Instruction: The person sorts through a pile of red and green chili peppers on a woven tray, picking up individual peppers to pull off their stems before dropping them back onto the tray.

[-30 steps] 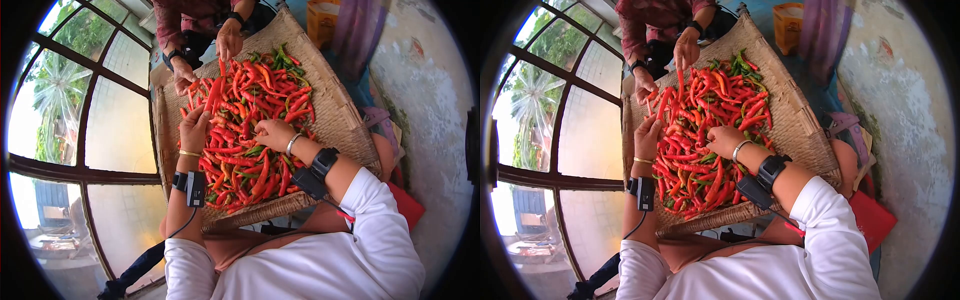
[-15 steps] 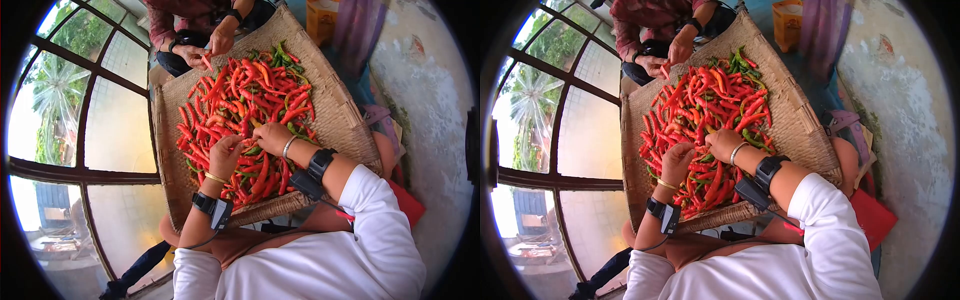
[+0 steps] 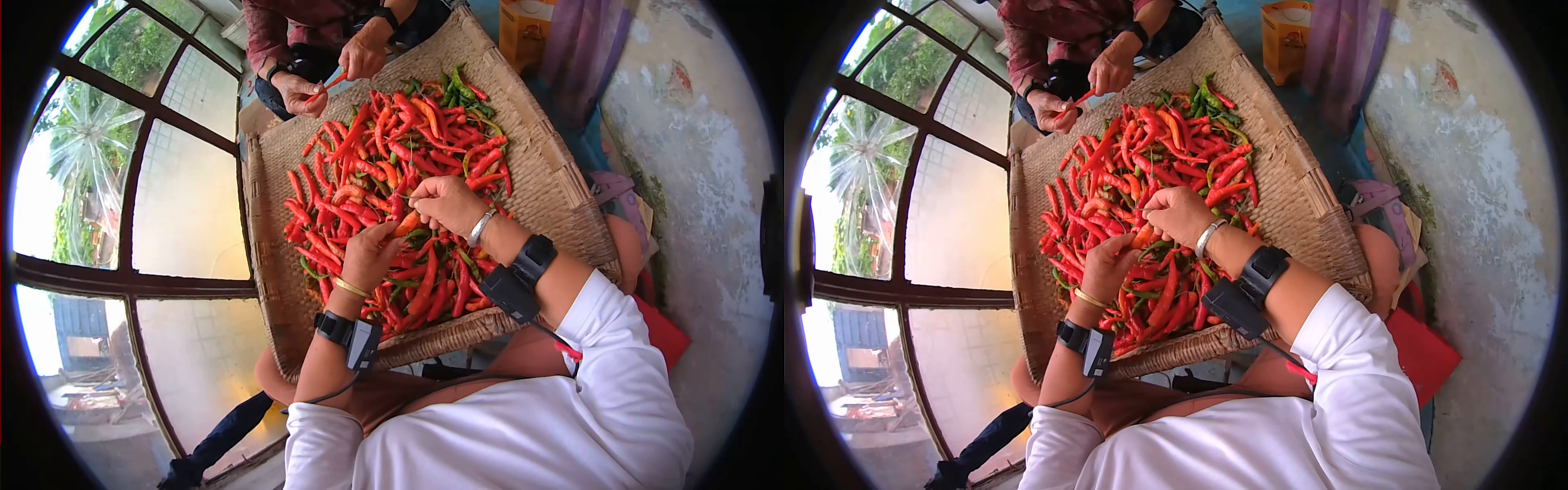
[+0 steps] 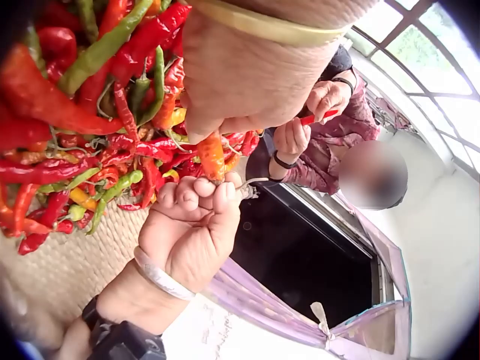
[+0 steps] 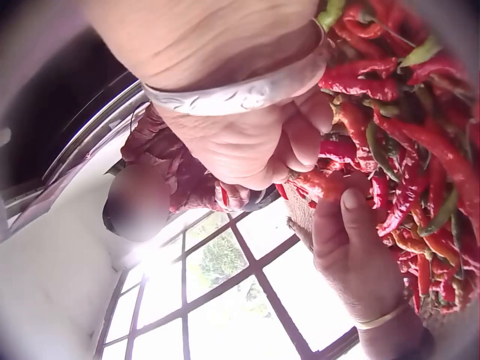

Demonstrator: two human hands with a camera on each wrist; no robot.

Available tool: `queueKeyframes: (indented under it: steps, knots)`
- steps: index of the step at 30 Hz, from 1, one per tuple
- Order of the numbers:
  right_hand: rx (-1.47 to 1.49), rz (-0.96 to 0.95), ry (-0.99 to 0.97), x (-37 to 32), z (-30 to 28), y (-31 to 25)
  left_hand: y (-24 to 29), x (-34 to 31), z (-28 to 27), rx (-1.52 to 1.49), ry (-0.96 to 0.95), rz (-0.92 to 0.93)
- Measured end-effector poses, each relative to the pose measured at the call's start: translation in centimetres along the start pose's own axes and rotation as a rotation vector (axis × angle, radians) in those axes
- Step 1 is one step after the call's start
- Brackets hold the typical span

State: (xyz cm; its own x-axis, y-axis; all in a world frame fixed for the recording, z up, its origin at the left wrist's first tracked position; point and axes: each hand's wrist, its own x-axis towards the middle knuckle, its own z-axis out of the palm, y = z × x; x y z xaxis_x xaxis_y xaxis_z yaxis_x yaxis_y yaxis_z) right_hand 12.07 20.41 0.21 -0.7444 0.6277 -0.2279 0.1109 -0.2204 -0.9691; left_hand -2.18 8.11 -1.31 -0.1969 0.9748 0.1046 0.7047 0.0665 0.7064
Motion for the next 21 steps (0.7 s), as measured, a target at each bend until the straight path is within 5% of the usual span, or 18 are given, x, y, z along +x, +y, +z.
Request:
queueKeyframes:
  steps: [2, 8, 13, 18, 21]
  knots:
    - [0.038, 0.031, 0.023, 0.2, -0.3, 0.1, -0.4, 0.0, -0.3, 0.040, 0.031, 0.069]
    - [0.046, -0.048, 0.164, 0.5, -0.3, 0.4, -1.8, -0.3, -0.9, -0.284, -0.094, -0.239]
    - [0.055, -0.044, 0.173, 0.8, -0.9, 0.4, -0.9, 0.9, -2.7, -0.564, 0.068, -0.274]
    - [0.054, -0.043, 0.160, 0.3, -0.7, -0.1, -0.4, 5.5, -5.1, -0.467, 0.146, -0.202]
    - [0.040, -0.042, 0.151, 0.4, -0.6, -0.1, -0.4, 7.7, -5.4, -0.572, 0.399, 0.005]
